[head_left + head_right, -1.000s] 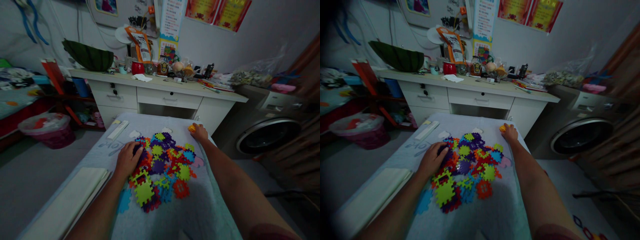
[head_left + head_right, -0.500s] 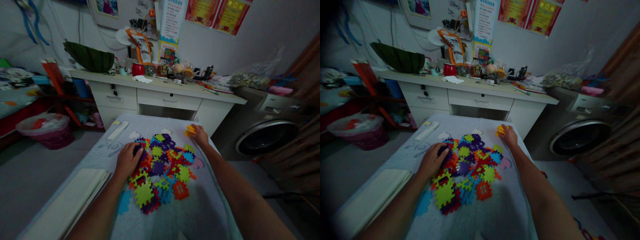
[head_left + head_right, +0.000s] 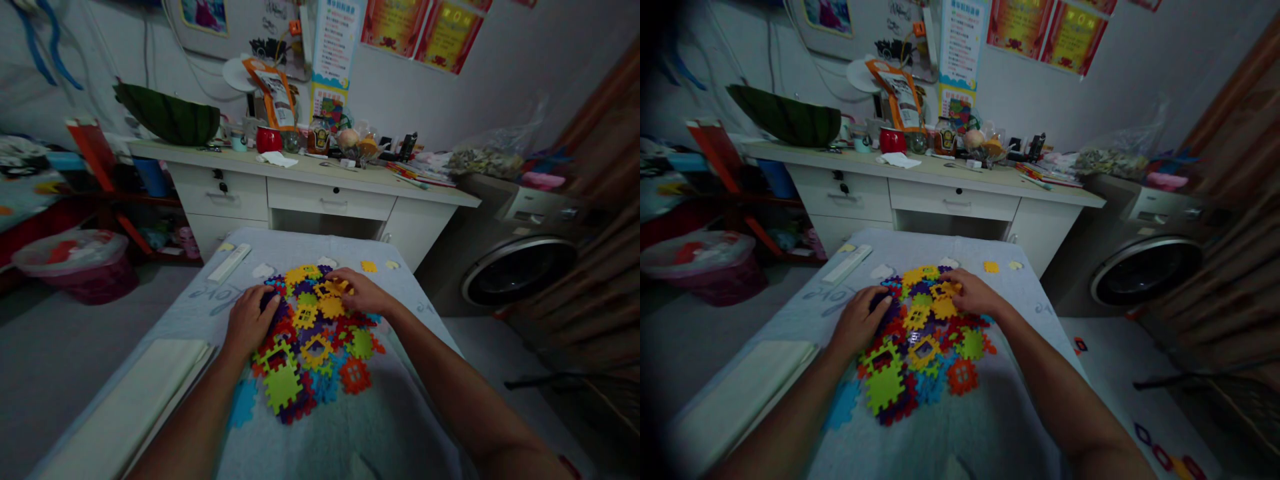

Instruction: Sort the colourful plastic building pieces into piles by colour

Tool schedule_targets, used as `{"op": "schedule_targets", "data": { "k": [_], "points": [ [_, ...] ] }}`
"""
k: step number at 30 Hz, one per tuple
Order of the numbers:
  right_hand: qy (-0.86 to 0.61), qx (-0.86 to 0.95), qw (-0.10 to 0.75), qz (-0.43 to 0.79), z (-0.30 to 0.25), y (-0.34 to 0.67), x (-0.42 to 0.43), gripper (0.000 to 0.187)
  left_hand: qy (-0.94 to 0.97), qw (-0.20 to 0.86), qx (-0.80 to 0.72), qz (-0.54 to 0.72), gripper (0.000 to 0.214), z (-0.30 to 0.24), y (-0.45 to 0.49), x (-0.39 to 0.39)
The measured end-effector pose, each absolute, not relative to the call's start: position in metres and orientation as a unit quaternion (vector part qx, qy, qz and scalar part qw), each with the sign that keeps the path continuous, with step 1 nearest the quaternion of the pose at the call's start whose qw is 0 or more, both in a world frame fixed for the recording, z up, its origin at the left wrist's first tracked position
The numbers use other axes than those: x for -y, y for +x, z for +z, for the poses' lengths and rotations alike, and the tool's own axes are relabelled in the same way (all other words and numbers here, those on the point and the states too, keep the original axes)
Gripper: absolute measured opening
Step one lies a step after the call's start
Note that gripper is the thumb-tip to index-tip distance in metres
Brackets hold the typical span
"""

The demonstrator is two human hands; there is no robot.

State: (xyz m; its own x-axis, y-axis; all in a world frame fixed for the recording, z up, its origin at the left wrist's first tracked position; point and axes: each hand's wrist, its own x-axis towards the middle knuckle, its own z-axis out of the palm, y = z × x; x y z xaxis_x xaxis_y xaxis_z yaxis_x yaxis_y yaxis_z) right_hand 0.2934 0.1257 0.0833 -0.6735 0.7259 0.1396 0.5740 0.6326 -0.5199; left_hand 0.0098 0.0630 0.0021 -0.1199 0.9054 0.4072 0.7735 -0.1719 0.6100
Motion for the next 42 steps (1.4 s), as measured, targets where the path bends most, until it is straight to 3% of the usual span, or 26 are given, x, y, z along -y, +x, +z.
{"op": "schedule_targets", "data": {
  "k": [3, 5, 7, 10, 15, 21, 23, 28, 30, 36, 42],
  "points": [
    [-0.525, 0.822, 0.180, 0.126, 0.071, 0.310, -0.164, 0.048, 0.657, 0.085, -0.640, 0.389, 0.039, 0.003, 0.011, -0.063],
    [-0.631, 0.759, 0.150, 0.052, 0.059, 0.321, -0.186, 0.052, 0.658, 0.085, -0.640, 0.388, 0.039, 0.003, 0.011, -0.062],
    [-0.703, 0.703, 0.103, 0.036, 0.047, 0.329, -0.202, 0.060, 0.659, 0.084, -0.640, 0.385, 0.038, 0.003, 0.011, -0.061],
    [-0.730, 0.681, 0.043, 0.043, 0.037, 0.337, -0.213, 0.054, 0.658, 0.081, -0.645, 0.380, 0.036, 0.004, 0.011, -0.060],
    [-0.700, 0.711, 0.061, 0.036, 0.046, 0.336, -0.203, 0.048, 0.657, 0.076, -0.648, 0.379, 0.033, 0.007, 0.013, -0.059],
    [-0.496, 0.795, 0.200, 0.288, 0.075, 0.309, -0.156, 0.039, 0.656, 0.079, -0.646, 0.382, 0.034, 0.005, 0.012, -0.060],
    [-0.468, 0.803, 0.219, 0.297, 0.077, 0.300, -0.145, 0.038, 0.654, 0.083, -0.645, 0.387, 0.034, 0.004, 0.012, -0.060],
    [-0.524, 0.814, 0.118, 0.222, 0.060, 0.289, -0.144, 0.071, 0.650, 0.091, -0.641, 0.398, 0.036, 0.004, 0.012, -0.060],
    [-0.513, 0.823, 0.095, 0.224, 0.053, 0.288, -0.146, 0.074, 0.650, 0.093, -0.642, 0.397, 0.037, 0.004, 0.012, -0.060],
    [-0.469, 0.846, 0.136, 0.213, 0.062, 0.282, -0.129, 0.044, 0.645, 0.093, -0.646, 0.398, 0.037, 0.007, 0.014, -0.059],
    [-0.409, 0.828, 0.280, 0.265, 0.078, 0.248, -0.100, 0.029, 0.629, 0.104, -0.644, 0.421, 0.035, 0.005, 0.014, -0.061]
  ]
}}
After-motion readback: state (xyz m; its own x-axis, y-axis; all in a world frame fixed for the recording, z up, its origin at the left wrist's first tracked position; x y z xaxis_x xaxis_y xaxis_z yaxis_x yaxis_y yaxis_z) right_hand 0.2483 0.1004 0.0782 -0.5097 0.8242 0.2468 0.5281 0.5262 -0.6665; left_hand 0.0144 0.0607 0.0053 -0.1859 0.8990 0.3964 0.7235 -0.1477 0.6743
